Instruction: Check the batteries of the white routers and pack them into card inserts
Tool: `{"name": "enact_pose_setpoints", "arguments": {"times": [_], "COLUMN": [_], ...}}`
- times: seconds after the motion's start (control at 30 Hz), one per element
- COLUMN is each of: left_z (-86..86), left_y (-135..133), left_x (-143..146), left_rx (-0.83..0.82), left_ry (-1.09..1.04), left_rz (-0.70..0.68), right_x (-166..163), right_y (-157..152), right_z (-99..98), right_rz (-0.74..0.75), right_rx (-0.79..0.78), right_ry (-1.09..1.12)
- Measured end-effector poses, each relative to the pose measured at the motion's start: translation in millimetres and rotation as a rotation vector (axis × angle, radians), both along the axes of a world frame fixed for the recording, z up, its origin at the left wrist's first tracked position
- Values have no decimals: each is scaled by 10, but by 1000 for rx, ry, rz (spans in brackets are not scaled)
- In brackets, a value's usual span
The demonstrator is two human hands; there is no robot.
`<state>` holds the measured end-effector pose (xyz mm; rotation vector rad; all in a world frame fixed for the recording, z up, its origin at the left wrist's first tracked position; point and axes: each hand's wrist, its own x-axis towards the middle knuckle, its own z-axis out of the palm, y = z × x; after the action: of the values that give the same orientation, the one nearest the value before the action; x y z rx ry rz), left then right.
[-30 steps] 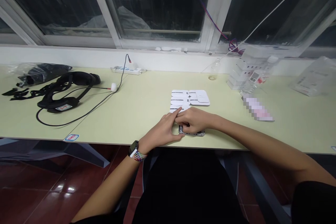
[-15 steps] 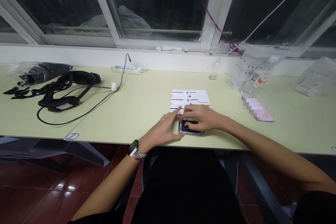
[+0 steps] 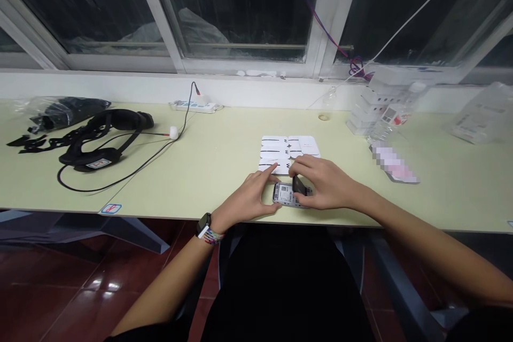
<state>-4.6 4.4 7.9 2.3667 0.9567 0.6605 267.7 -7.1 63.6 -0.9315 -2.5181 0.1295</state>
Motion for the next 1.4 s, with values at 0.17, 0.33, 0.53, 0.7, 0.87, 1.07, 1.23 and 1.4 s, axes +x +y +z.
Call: {"name": "enact_pose_setpoints", "arguments": {"times": [0.17, 0.33, 0.53, 0.7, 0.87, 1.07, 1.23, 1.4], "left_z": [1, 6, 2, -15, -38, -55, -54, -61], "left_y": [8, 6, 15, 26, 34, 46, 48, 46], "left_x": [-7, -9, -16, -26, -27, -36, -37, -39], "left_rx": [-9, 5, -9, -24, -6, -5, 3, 11], "left_ry": [10, 11, 25, 17, 20, 38, 36, 31], "left_rz": [5, 0, -3, 9, 2, 2, -4, -5], "right_x": [455, 819, 915, 947, 972, 965, 951, 952], "right_y": [-155, -153, -160, -183, -210, -215, -214, -224], "right_z": [2, -308, -520, -527, -537, -544, -538, -540], "right_rz": [-39, -65, -119, -135, -160, -151, -145, -148], "right_rx": [-72, -194, -200, -173, -154, -165, -177, -187], "right_ry": [117, 257, 339, 329, 321, 307, 319, 314]}}
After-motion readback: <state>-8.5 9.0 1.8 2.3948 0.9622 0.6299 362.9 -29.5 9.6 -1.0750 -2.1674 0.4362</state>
